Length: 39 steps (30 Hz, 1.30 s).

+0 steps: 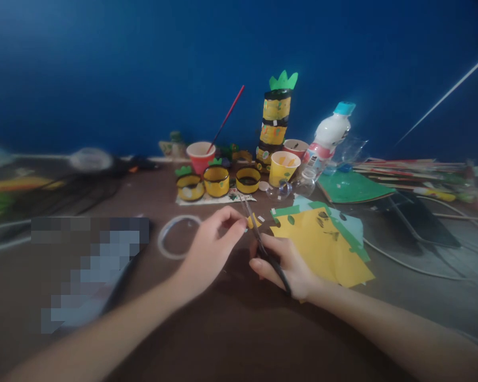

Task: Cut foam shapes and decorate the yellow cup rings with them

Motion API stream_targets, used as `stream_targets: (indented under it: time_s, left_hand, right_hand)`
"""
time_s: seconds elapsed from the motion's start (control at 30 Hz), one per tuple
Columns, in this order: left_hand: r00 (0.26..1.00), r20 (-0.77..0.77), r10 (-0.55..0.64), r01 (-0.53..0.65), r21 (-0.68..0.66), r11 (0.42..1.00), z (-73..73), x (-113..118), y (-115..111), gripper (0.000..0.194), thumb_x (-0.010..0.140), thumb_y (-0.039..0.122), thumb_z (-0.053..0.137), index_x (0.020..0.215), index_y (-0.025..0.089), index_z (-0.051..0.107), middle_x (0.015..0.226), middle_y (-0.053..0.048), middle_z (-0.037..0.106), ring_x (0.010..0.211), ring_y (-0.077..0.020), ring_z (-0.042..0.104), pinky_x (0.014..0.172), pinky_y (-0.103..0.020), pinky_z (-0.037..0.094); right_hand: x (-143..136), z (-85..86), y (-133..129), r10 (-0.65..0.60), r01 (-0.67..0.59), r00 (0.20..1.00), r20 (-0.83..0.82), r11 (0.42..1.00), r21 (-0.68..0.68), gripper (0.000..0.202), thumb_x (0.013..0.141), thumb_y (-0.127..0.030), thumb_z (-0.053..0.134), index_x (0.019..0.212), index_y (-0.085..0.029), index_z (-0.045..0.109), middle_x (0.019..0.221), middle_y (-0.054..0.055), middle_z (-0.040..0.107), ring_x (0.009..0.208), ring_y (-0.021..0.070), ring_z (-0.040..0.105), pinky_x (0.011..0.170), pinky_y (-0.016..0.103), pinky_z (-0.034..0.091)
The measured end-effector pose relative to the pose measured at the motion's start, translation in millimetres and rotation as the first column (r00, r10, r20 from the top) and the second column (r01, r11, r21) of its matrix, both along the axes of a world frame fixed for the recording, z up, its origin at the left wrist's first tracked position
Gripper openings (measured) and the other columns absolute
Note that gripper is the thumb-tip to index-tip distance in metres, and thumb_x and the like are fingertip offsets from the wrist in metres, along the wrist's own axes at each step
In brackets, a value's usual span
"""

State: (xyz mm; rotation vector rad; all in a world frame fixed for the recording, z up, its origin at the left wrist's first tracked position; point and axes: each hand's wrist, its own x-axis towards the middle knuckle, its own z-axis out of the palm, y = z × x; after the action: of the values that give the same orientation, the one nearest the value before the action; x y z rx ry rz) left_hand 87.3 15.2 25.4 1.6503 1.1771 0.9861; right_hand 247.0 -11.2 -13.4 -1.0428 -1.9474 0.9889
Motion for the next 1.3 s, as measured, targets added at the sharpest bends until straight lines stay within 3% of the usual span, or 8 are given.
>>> stream_targets:
  time_s: [0.2, 0.47, 1.3]
  left_hand:
    - [1.0, 0.029, 0.011, -0.01, -0.011, 1.0, 3.9, 0.1, 0.9, 0.014, 0.08, 0.026, 0.047, 0.07, 0.018, 0.052, 0.07, 0.003, 0.054, 0.071, -0.0117, 0.049, 0.067, -0.023, 0.037]
    - [0.993, 0.107, -0.044, 0.061, -0.159, 0.985, 2.3, 2.7, -4.2, 0.009, 0.079, 0.024, 0.048, 0.075, 0.018, 0.053, 0.073, 0.003, 0.056, 0.073, -0.012, 0.052, 0.07, -0.024, 0.039]
    - [1.0, 0.019, -0.004, 0.006, -0.099, 0.995, 1.0, 2.3, -1.7, 0.011, 0.078, 0.024, 0.05, 0.07, 0.017, 0.053, 0.068, 0.004, 0.055, 0.069, -0.0107, 0.049, 0.065, -0.022, 0.036]
  right_hand:
    - [-0.2, 0.1, -0.3, 0.0, 0.0, 1.0, -0.001, 1.0, -0.022, 0.029, 0.081, -0.044, 0.047, 0.074, -0.016, 0.048, 0.054, -0.003, 0.048, 0.05, 0.0084, 0.043, 0.048, 0.02, 0.034]
    - [-0.4, -0.6, -0.1, -0.006, 0.005, 1.0, -0.016, 1.0, -0.029, 0.03, 0.081, -0.046, 0.046, 0.074, -0.017, 0.047, 0.056, -0.002, 0.047, 0.051, 0.0088, 0.043, 0.049, 0.02, 0.035]
    - [-0.1, -0.6, 0.5, 0.01, -0.01, 1.0, -0.027, 1.0, 0.004, 0.027, 0.081, -0.042, 0.048, 0.072, -0.016, 0.045, 0.06, -0.003, 0.043, 0.054, 0.0079, 0.038, 0.051, 0.02, 0.032]
